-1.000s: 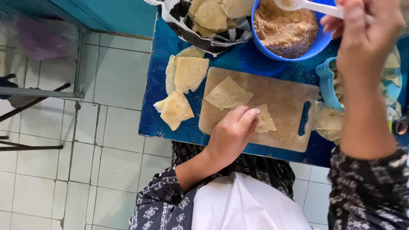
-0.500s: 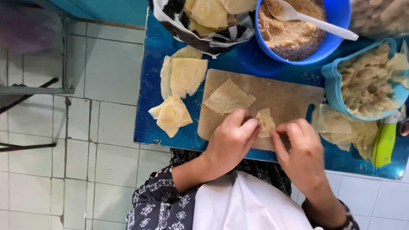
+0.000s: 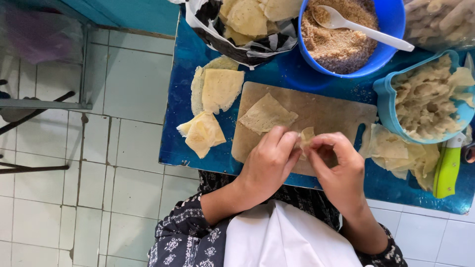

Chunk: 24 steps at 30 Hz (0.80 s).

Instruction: The person sits at a low blue table and seasons triangular cracker pieces, spooning brown seasoning powder from a blue bowl onto each piece with a white plastic spoon. They fold or press the seasoned pieces by hand and stack the finished pieces on a cutting board, working through the pile one piece at a time.

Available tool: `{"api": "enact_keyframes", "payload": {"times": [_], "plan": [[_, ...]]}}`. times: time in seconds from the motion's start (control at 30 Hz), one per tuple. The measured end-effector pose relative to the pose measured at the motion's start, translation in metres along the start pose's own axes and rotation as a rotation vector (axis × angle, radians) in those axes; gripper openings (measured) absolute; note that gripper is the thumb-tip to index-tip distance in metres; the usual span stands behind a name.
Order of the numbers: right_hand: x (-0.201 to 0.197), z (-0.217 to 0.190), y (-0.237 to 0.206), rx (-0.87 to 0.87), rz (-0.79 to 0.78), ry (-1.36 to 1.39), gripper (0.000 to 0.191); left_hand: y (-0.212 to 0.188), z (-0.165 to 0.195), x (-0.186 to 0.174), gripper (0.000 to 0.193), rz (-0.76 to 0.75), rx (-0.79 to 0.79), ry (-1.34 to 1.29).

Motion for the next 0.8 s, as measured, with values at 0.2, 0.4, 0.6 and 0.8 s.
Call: {"api": "enact_keyframes", "payload": {"times": [0.2, 0.4, 0.6, 0.8], "plan": [[-0.001, -0.016, -0.006, -0.162, -0.044, -0.212, 0.015, 0.001, 0.005, -0.004, 0.027, -0.028, 0.125, 0.013], [-0.001, -0.034, -0.021, -0.477, -0.047, -0.516, 0.026, 0.001, 0.006, -0.005, 0.023, -0.194, 0.242, 0.142], [0.001, -0.014, -0.014, -0.266, 0.082, -0.291, 0.018, 0.006, 0.009, -0.011, 0.028, -0.247, 0.487, 0.354], [-0.001, -0.004, -0.007, -0.161, 0.083, -0.125, 0.013, 0.024, -0.004, 0.004, 0.016, -0.297, 0.343, 0.311]]}}
Point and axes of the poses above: each hand's wrist, its own y-axis towards the middle knuckle, its own x-axis out of the palm, z = x × y, the point moved 6 cm from there along y, towards the middle knuckle, and after that the axes turned 7 degrees about x, right-handed, at the moved point
